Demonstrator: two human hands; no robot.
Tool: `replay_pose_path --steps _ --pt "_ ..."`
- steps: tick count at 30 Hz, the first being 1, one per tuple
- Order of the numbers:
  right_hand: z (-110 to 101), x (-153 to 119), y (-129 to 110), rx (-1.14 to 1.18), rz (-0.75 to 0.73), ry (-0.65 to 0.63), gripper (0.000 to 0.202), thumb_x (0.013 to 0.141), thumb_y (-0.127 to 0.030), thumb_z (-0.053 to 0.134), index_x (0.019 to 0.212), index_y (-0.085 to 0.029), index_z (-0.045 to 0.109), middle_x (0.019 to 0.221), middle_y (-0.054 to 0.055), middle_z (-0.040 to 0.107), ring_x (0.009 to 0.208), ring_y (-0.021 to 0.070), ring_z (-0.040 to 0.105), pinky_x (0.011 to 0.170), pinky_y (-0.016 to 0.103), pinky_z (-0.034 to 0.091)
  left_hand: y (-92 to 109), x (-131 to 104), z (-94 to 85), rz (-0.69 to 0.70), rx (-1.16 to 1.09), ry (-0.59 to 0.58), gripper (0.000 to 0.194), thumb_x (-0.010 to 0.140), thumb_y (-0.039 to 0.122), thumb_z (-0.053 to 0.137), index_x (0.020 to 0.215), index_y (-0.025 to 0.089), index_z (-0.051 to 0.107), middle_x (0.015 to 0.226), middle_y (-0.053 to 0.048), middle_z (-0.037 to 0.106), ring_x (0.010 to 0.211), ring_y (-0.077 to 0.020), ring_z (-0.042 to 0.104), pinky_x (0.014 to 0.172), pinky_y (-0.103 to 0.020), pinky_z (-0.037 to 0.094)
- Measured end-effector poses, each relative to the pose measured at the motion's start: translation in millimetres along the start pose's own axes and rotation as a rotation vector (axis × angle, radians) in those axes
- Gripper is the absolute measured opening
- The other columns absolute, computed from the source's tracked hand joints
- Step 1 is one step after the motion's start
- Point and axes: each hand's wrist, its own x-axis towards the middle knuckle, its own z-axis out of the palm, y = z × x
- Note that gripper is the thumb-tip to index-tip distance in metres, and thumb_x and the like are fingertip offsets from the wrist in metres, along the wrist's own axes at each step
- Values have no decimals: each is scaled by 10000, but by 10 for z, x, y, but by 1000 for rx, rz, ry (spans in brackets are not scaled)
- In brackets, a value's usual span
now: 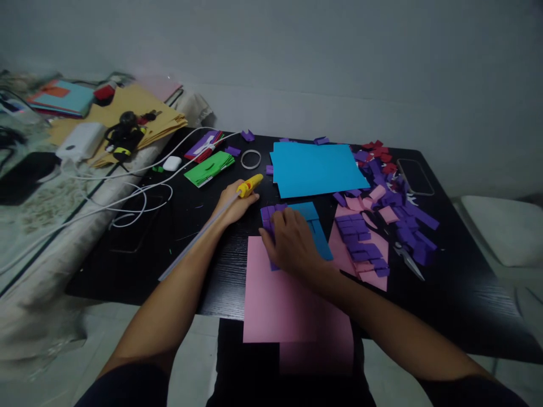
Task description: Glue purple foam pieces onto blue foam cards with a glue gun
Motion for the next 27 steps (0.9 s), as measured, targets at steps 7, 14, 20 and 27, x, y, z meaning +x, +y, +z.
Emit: replay_pose_path --steps 7,14,20,27 --pt "250 208 -15 -8 124 -126 246 1054 -386 568 1136 -158 605 1090 177 726 1003 309 682 855 404 547 -31 29 -30 9 -29 130 269 828 455 753 838 233 601 801 -26 687 803 -248 688 734 -356 515" --pt "294 253 66 84 192 -181 208 1054 -370 531 1128 -184 587 1026 162 756 963 328 737 761 388 542 -21 28 -21 -8 -39 149 283 827 485 754 852 237 621 841 -37 715 890 -275 716 780 -372 537" --pt "256 287 54 149 251 -185 245 1033 -335 554 1210 -169 525 1035 172 782 955 328 763 754 372 531 16 18 -33 -20 20 137 273 835 480 762 859 236 642 879 -36 732 889 -274 707 802 -386 528" --pt "221 311 66 138 230 -246 301 1011 -318 564 1249 -145 501 1019 180 774 951 338 758 758 377 517 14 19 -36 -33 45 120 280 837 479 770 861 232 639 874 -36 734 879 -275 707 790 -389 513"
